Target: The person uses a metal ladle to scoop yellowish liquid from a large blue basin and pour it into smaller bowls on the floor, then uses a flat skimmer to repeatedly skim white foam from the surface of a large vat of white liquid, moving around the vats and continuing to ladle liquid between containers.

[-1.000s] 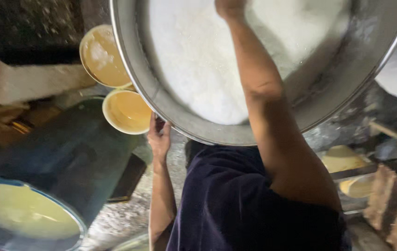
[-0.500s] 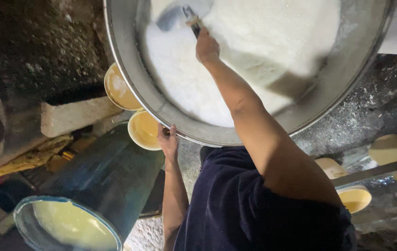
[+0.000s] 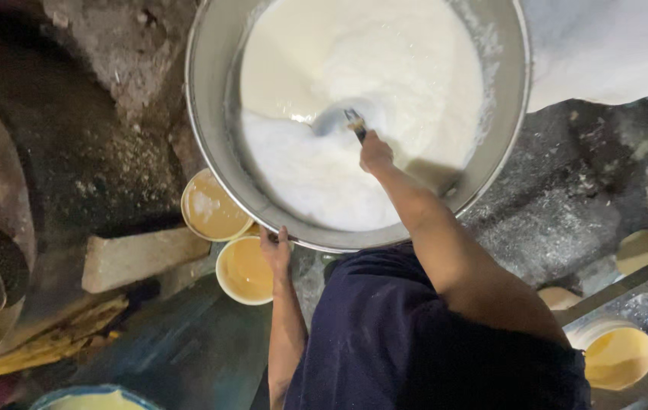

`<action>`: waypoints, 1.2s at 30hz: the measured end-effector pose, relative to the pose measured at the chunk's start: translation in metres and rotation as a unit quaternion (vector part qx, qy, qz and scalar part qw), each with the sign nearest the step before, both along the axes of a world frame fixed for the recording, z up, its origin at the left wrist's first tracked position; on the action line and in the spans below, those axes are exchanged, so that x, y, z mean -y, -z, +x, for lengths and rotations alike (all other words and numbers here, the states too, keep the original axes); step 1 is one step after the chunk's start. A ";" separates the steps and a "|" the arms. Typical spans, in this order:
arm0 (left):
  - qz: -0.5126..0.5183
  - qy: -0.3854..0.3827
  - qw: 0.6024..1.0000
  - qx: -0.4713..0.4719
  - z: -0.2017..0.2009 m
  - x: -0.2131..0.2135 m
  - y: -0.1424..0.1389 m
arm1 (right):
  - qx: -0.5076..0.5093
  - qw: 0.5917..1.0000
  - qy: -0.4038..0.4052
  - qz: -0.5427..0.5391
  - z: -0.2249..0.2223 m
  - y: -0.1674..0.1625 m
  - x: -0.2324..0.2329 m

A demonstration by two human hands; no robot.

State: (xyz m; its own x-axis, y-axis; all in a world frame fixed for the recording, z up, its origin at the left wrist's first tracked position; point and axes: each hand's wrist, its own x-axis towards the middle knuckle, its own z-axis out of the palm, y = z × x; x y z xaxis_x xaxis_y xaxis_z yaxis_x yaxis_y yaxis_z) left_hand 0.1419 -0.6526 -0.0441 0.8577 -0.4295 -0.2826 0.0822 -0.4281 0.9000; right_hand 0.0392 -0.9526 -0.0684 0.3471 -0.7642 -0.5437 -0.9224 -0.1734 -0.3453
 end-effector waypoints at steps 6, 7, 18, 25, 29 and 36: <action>-0.035 -0.001 0.999 -0.007 0.006 -0.015 -0.001 | -0.053 0.998 -0.003 -0.029 -0.056 -0.023 -0.010; -0.027 0.000 1.000 0.001 0.009 -0.019 0.001 | -0.094 0.996 -0.008 -0.006 -0.063 -0.026 -0.011; 0.068 -0.013 0.998 -0.011 0.022 -0.042 0.010 | -0.052 0.998 -0.017 -0.032 -0.186 -0.041 0.025; 0.084 -0.007 0.996 -0.018 0.024 -0.039 0.019 | 0.051 0.996 -0.043 0.063 -0.191 -0.080 0.083; -0.013 -0.031 0.999 -0.015 0.022 -0.032 0.029 | 0.244 0.969 0.032 0.036 -0.127 -0.057 0.078; -0.004 -0.059 0.997 -0.047 0.019 -0.010 0.040 | 0.339 0.932 0.052 -0.117 0.068 0.031 0.081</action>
